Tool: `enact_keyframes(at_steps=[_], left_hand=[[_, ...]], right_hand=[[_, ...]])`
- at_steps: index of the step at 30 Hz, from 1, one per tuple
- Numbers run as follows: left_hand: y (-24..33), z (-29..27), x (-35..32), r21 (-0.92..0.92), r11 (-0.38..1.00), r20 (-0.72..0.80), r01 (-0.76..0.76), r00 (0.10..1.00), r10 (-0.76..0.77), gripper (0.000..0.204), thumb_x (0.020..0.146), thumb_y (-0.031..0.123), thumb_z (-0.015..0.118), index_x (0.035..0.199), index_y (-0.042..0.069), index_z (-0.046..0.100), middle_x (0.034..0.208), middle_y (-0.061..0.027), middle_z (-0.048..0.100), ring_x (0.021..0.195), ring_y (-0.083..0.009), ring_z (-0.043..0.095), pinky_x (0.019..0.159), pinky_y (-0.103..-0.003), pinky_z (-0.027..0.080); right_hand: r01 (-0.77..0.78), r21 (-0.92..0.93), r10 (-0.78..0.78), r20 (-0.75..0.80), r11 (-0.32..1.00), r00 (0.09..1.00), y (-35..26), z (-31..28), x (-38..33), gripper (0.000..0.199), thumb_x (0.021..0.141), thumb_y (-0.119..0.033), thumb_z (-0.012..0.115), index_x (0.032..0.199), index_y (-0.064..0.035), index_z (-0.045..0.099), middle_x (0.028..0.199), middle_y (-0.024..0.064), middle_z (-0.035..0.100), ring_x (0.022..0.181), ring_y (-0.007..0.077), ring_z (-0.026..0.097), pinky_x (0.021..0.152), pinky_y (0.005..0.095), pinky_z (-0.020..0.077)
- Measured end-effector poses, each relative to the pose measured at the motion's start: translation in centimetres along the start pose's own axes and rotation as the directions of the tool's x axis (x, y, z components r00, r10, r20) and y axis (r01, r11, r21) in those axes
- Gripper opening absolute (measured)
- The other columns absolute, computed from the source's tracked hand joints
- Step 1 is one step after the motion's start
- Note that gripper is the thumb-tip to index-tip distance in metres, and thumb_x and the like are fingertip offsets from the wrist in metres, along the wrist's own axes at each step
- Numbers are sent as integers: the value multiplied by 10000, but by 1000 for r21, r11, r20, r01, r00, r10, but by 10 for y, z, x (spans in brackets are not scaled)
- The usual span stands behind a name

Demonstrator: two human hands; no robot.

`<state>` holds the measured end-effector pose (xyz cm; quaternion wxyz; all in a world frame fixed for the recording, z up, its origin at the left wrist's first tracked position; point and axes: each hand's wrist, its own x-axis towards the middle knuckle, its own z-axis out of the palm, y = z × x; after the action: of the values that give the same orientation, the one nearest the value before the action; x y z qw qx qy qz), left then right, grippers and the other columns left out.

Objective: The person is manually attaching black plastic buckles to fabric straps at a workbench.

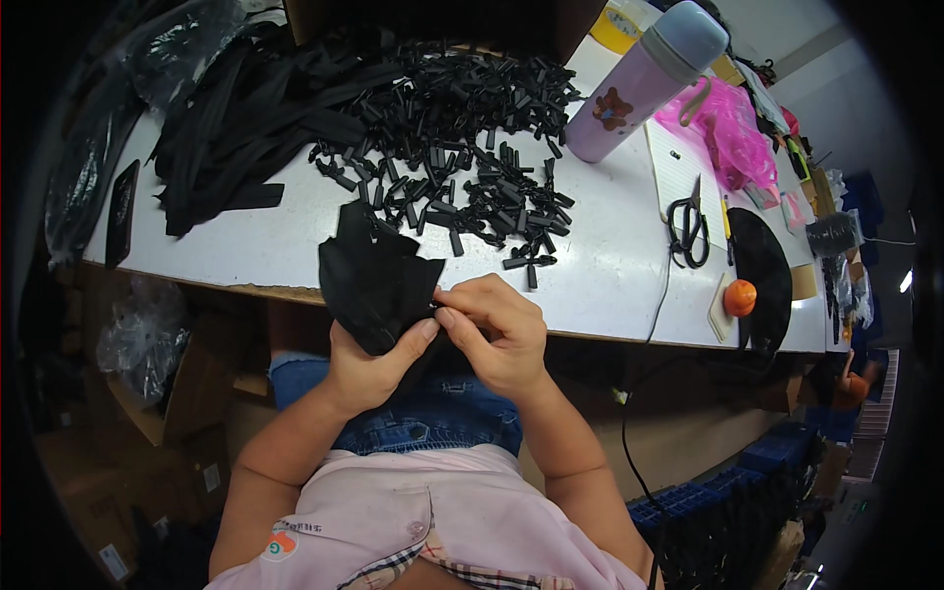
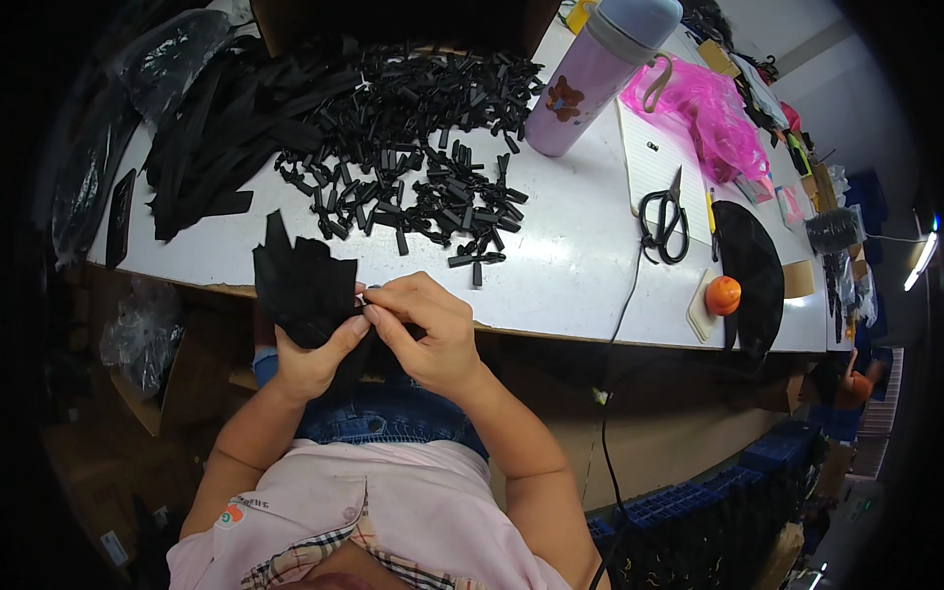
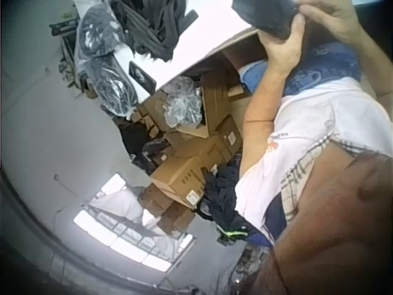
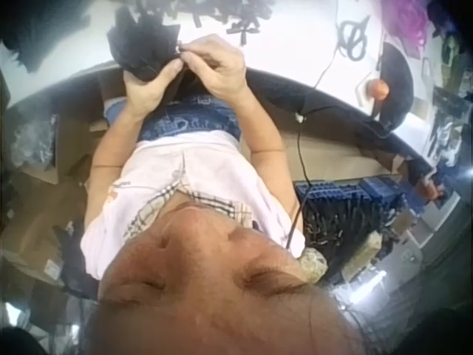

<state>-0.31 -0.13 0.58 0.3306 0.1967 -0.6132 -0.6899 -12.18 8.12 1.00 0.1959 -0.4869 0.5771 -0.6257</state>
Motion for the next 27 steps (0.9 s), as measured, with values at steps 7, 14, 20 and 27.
enact_keyframes(at_steps=[7, 14, 20, 27], left_hand=[[6, -3, 1, 6, 999, 47, 34, 998, -34, 238, 730, -4, 583, 964, -1, 539, 883, -47, 575, 788, -96, 536, 703, -222, 436], [4, -4, 2, 26, 1000, 54, 15, 998, -16, 243, 734, -4, 578, 973, 0, 536, 874, -46, 571, 779, -91, 532, 685, -216, 436], [-1, -3, 2, 22, 1000, 13, 7, 1000, -7, 234, 739, 4, 578, 970, 0, 540, 882, -53, 578, 789, -98, 538, 706, -223, 435], [-7, 0, -2, -13, 997, -79, -76, 994, 75, 201, 748, 17, 578, 947, 4, 556, 888, -62, 587, 797, -110, 547, 722, -236, 440]], right_hand=[[-154, 169, 129, 148, 974, 981, 0, -9, 2, 130, 746, 38, 548, 870, 47, 586, 806, 100, 548, 617, 105, 542, 522, 186, 464], [-219, 369, 223, 33, 903, 974, 7, 1, -6, 117, 760, 24, 542, 864, 59, 582, 813, 110, 541, 639, 120, 541, 539, 201, 478], [-185, 266, 175, 59, 946, 983, 7, 5, -8, 159, 769, 1, 547, 923, 31, 575, 811, 69, 537, 638, 85, 539, 543, 171, 463], [-215, 441, 292, -115, 872, 949, 1, 22, -18, 104, 760, 24, 549, 861, 31, 523, 777, 47, 518, 593, 60, 507, 489, 169, 423]])
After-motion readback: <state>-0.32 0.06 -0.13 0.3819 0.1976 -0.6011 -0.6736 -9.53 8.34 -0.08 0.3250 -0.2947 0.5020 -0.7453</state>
